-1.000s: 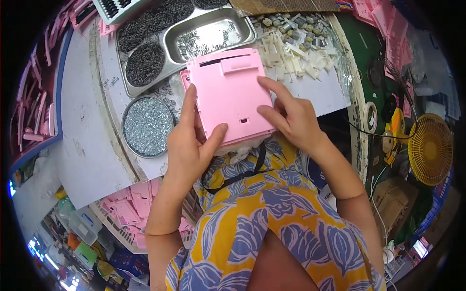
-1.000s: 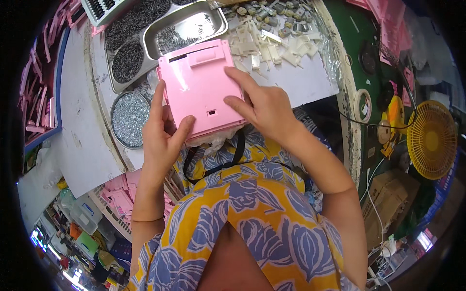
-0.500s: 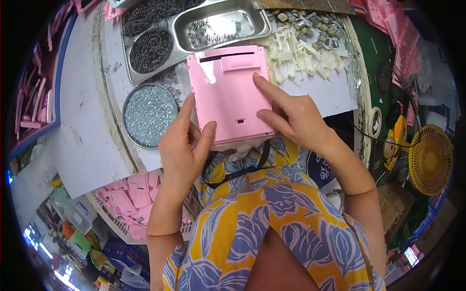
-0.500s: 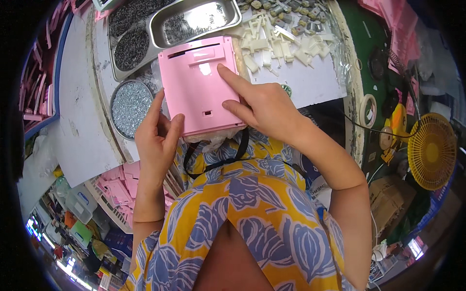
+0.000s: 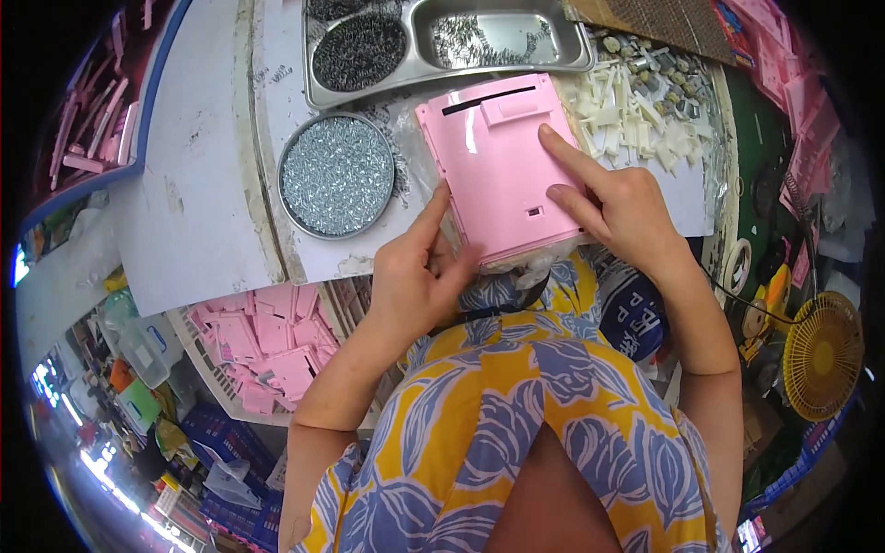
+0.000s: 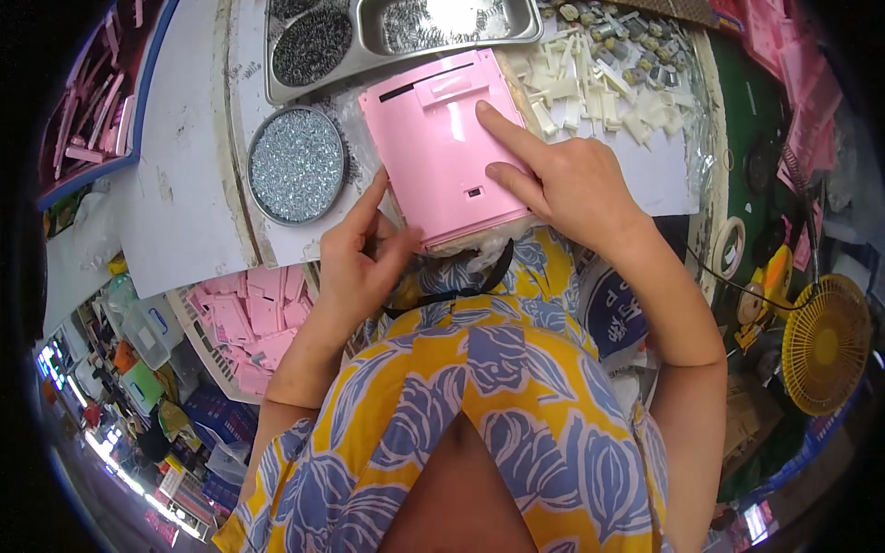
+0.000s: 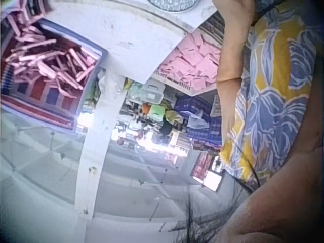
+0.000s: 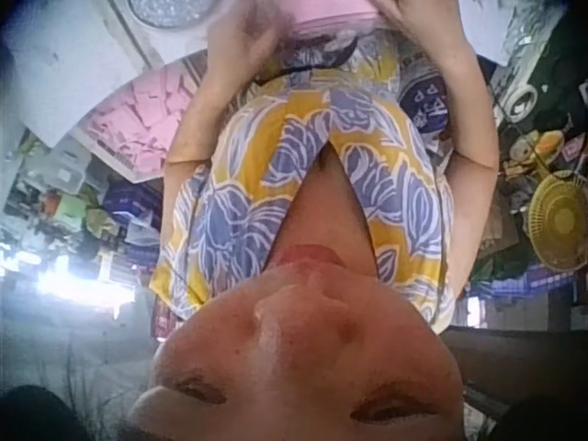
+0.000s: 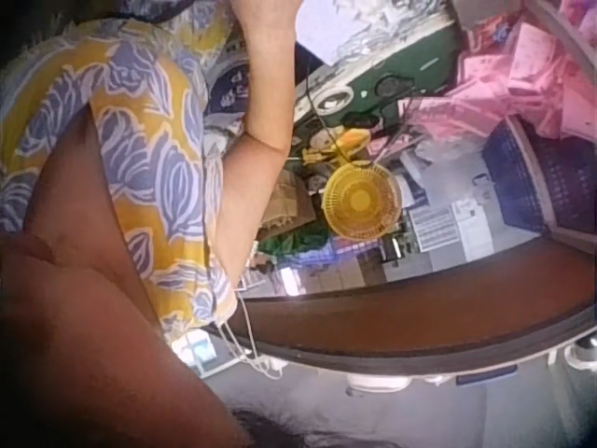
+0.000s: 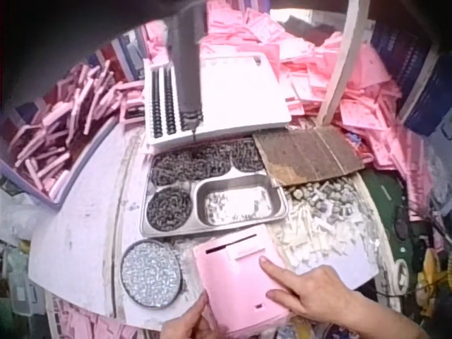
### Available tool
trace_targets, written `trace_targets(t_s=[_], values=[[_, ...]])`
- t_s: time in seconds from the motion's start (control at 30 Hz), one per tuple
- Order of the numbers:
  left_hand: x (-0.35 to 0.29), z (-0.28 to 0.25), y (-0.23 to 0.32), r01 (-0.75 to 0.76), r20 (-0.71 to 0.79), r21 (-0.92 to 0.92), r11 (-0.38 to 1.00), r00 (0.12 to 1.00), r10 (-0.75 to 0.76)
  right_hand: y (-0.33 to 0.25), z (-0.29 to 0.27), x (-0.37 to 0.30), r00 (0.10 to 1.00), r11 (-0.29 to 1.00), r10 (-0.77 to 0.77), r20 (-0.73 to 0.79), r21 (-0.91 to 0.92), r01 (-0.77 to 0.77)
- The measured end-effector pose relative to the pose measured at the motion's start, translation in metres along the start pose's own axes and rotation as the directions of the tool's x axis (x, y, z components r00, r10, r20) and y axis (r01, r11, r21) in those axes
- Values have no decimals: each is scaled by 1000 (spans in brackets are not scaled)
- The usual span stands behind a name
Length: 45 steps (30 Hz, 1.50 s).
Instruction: Assembling and soldering internal components of a pink toy piggy bank.
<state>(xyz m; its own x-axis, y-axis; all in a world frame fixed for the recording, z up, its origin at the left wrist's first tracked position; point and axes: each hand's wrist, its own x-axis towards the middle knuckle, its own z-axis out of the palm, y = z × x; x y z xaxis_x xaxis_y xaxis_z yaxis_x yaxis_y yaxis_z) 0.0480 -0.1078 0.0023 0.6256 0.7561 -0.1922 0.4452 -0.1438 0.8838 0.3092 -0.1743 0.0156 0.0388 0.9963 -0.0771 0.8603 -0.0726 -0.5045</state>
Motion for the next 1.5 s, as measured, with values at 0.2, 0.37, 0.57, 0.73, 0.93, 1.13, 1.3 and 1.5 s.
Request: trace_targets(t_s=[0.2,0.37,0.57,0.73,0.93,1.13,1.3,1.5], values=[[-10,7,-15,22,60,-4,1000,998,-22,-25,-17,24,921,915,-388,35,-102,389],[-12,19,-36,-48,-61,-285,957,998,32,-31,16,53,662,672,-735,149,20,741],[-12,14,-44,-59,-36,-256,965,998,52,-32,23,54,665,673,-739,111,79,735],[-10,-21,-14,93,184,-119,988,980,-70,-40,24,56,704,714,-694,152,19,700],[35,-88,-35,-61,-243,753,655,900,363,-51,15,51,738,745,-660,141,-8,667],[52,-91,-46,-96,-281,668,738,886,369,-13,-88,157,526,729,-39,-850,336,596],[67,-102,-53,-114,-201,724,680,909,366,-61,-117,229,841,692,-178,-512,543,477],[52,-74,-6,-324,-199,611,722,820,537,-65,-103,192,751,85,-575,-325,889,449]])
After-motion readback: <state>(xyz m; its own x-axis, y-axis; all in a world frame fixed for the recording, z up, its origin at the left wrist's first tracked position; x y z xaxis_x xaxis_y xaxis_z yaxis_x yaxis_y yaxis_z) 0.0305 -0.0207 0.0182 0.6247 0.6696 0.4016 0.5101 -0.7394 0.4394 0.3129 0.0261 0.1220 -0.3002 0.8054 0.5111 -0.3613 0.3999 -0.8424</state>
